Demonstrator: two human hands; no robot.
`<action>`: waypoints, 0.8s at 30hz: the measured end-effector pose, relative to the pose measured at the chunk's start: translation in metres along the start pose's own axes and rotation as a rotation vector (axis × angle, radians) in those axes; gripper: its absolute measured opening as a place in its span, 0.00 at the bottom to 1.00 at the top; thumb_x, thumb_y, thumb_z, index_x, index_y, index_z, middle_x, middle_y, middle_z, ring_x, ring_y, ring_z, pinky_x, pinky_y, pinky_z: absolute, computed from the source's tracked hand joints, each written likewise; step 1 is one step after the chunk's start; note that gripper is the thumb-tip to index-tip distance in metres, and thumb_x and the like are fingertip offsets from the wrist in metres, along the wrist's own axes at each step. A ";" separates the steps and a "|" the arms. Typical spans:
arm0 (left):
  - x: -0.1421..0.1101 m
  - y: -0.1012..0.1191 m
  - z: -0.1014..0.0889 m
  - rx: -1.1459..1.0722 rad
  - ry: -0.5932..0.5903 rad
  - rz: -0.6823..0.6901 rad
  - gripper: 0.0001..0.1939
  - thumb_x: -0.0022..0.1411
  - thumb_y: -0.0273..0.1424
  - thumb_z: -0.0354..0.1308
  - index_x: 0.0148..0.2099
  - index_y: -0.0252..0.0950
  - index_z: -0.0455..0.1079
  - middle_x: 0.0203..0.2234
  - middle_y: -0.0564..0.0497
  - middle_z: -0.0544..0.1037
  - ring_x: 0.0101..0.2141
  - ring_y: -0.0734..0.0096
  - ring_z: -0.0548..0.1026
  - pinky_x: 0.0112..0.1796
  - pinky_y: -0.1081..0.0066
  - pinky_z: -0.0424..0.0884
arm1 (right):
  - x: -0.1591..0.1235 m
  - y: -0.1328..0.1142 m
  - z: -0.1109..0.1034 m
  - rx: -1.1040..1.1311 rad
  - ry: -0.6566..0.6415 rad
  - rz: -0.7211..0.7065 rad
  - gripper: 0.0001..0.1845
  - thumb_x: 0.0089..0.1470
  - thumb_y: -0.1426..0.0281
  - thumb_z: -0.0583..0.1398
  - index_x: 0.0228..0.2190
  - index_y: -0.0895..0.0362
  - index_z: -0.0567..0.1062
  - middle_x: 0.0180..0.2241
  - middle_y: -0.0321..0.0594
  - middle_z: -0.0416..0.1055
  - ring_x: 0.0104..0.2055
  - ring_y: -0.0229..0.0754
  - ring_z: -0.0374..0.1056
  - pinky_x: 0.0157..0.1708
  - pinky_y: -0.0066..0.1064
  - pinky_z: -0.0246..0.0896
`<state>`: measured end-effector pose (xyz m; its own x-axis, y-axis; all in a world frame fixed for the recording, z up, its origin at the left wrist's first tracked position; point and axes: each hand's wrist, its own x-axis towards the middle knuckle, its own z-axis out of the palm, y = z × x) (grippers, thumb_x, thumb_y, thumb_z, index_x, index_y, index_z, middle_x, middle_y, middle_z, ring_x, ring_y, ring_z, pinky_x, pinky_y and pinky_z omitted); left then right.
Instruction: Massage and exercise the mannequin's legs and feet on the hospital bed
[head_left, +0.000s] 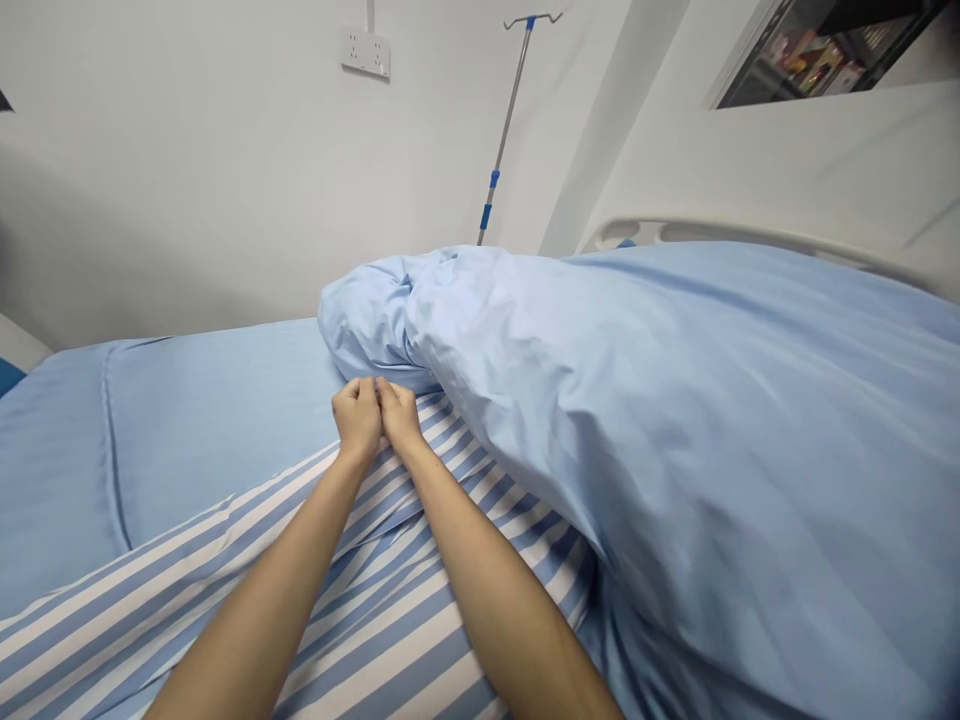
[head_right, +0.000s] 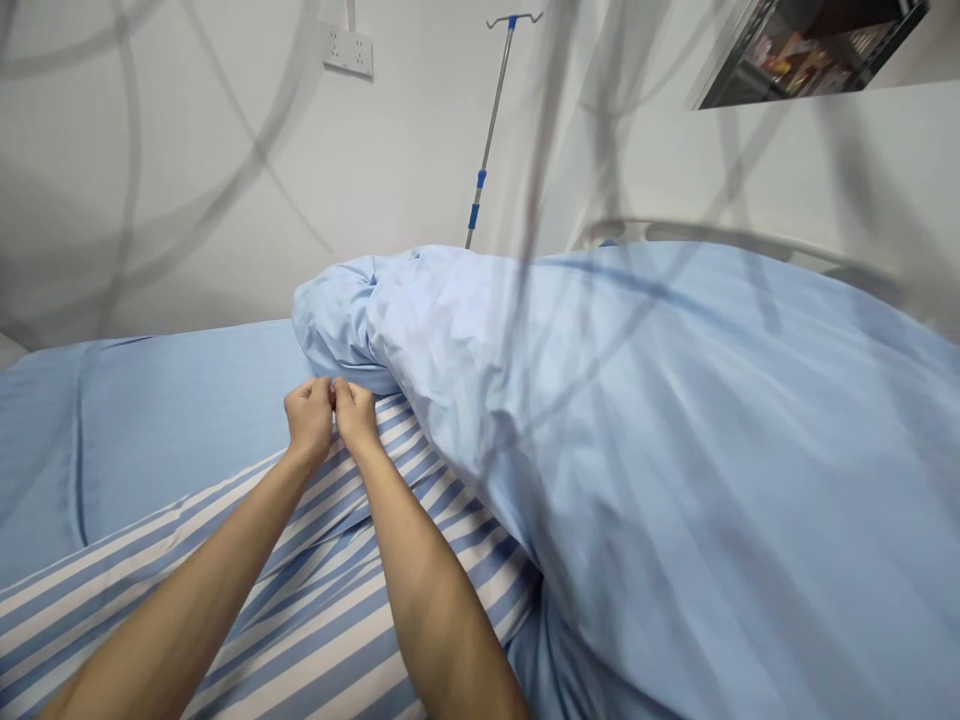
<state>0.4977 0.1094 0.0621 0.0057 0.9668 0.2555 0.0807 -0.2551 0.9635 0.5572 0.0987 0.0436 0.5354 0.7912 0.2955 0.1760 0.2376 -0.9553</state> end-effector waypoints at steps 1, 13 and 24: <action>-0.001 -0.003 0.003 0.045 -0.012 0.005 0.13 0.52 0.33 0.47 0.18 0.37 0.55 0.14 0.58 0.58 0.20 0.78 0.56 0.24 0.76 0.54 | 0.001 0.000 0.000 0.002 0.013 0.018 0.22 0.57 0.60 0.48 0.20 0.59 0.69 0.17 0.34 0.63 0.22 0.35 0.57 0.23 0.25 0.53; -0.009 -0.018 0.002 0.266 -0.081 0.058 0.16 0.55 0.35 0.46 0.17 0.37 0.55 0.12 0.57 0.58 0.20 0.76 0.56 0.23 0.74 0.52 | 0.002 -0.006 -0.025 -0.482 0.009 -0.237 0.22 0.58 0.61 0.47 0.17 0.56 0.63 0.17 0.34 0.62 0.22 0.35 0.55 0.25 0.26 0.46; 0.008 0.008 0.027 0.039 -0.097 0.025 0.13 0.52 0.33 0.47 0.18 0.37 0.54 0.13 0.58 0.57 0.19 0.78 0.56 0.24 0.75 0.54 | 0.015 0.000 -0.027 -0.070 0.095 -0.053 0.21 0.56 0.61 0.48 0.16 0.56 0.60 0.15 0.32 0.58 0.20 0.34 0.54 0.22 0.26 0.49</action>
<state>0.5254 0.1153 0.0693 0.1050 0.9575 0.2687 0.1183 -0.2803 0.9526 0.5880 0.0953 0.0479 0.5989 0.7209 0.3487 0.2618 0.2352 -0.9360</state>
